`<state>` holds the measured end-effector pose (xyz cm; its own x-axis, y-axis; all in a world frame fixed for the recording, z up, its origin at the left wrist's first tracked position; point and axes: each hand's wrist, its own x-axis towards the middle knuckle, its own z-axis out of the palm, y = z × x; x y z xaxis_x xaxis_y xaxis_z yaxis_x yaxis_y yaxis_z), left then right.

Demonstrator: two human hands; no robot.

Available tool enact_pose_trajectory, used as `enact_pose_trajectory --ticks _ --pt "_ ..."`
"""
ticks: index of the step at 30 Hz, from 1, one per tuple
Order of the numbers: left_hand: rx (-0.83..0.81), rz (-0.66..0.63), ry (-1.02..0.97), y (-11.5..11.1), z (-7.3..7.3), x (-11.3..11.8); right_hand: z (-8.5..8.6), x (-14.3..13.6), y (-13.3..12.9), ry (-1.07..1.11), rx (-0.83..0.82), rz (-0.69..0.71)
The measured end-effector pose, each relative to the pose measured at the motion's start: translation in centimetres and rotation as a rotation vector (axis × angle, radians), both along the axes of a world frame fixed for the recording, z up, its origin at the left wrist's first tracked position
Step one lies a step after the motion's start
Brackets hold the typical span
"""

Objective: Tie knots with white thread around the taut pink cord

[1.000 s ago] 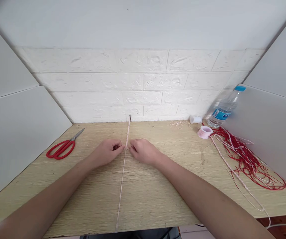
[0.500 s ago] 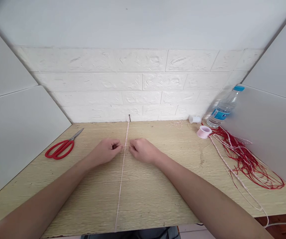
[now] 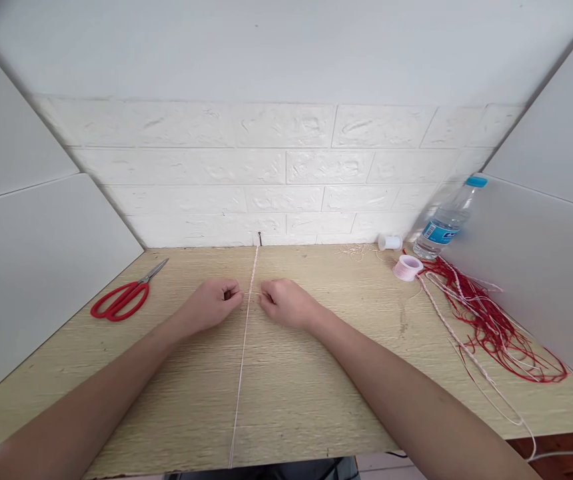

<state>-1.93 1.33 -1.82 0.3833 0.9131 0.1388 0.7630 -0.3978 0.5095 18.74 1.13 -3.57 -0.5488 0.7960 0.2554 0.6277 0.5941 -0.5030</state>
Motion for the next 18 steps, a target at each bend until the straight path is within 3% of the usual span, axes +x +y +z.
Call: enact_pose_trajectory --ticks 8,12,16,18 --pt "0.015 0.006 0.012 -0.1 0.0 -0.1 -0.1 0.1 0.0 0.008 -0.015 -0.013" --pt "0.061 0.077 0.011 -0.5 0.6 0.1 -0.3 0.0 0.0 0.035 0.006 -0.015" --pt "0.331 0.102 -0.120 -1.0 2.0 0.6 -0.5 -0.1 0.0 0.039 0.021 0.004" --pt "0.437 0.185 -0.225 -1.7 3.0 0.7 -0.5 -0.1 0.0 0.043 0.014 0.006"
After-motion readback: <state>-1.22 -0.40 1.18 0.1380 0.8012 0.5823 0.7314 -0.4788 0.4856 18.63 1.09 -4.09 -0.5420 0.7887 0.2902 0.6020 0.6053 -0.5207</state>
